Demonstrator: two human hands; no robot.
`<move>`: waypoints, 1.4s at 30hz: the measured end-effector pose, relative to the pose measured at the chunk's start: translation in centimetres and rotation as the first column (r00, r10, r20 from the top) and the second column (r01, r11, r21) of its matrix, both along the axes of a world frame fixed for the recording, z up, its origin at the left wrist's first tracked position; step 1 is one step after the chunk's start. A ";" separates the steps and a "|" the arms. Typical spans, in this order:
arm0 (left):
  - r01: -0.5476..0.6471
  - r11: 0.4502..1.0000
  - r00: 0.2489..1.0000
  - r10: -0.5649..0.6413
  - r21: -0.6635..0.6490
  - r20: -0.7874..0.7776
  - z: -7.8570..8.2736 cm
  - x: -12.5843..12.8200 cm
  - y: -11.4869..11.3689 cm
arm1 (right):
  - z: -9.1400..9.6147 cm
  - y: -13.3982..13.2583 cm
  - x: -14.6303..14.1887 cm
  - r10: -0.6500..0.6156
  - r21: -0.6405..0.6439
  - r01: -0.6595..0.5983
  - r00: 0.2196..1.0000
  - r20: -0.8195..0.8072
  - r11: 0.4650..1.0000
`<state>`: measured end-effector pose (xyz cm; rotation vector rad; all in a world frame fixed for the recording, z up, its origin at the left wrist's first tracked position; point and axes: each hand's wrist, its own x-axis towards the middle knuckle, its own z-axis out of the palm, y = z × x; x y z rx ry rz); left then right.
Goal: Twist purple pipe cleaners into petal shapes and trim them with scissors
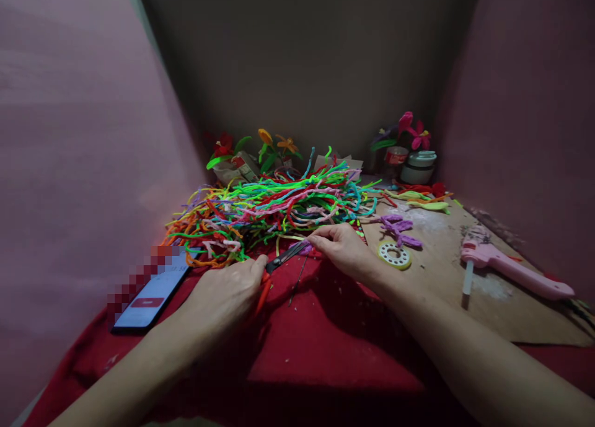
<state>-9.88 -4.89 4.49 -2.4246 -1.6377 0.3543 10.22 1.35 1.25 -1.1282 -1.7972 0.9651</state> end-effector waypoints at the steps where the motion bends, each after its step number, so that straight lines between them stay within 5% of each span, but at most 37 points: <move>1: 0.005 1.000 1.000 -0.005 0.001 0.002 0.0 0.0 0.0 | 0.0 0.0 0.0 -0.004 -0.006 0.004 1.000 -0.007 1.000; 14: 0.043 0.998 0.999 -0.042 0.034 -0.029 -0.5 -0.4 -0.1 | -0.7 0.4 -0.1 -0.030 -0.177 -0.013 0.972 -0.235 0.984; 21: 0.019 1.000 0.997 -0.019 -0.010 -0.074 -0.6 0.1 -0.4 | -0.7 0.3 -0.3 -0.025 -0.224 -0.054 0.941 -0.336 0.973; 27: -0.022 0.993 0.999 0.027 -0.115 0.034 -1.0 0.4 -0.4 | -0.7 0.2 -0.4 -0.007 -0.246 -0.099 0.918 -0.397 0.964; 36: 0.000 0.992 0.999 0.005 -0.123 0.038 -1.2 0.8 -0.6 | -0.6 -0.1 -0.6 -0.055 -0.210 -0.007 0.957 -0.285 0.978; 42: -0.039 0.992 0.996 0.048 -0.122 0.070 -1.7 1.3 -0.5 | -0.7 -0.1 -0.6 -0.047 -0.253 -0.046 0.935 -0.350 0.966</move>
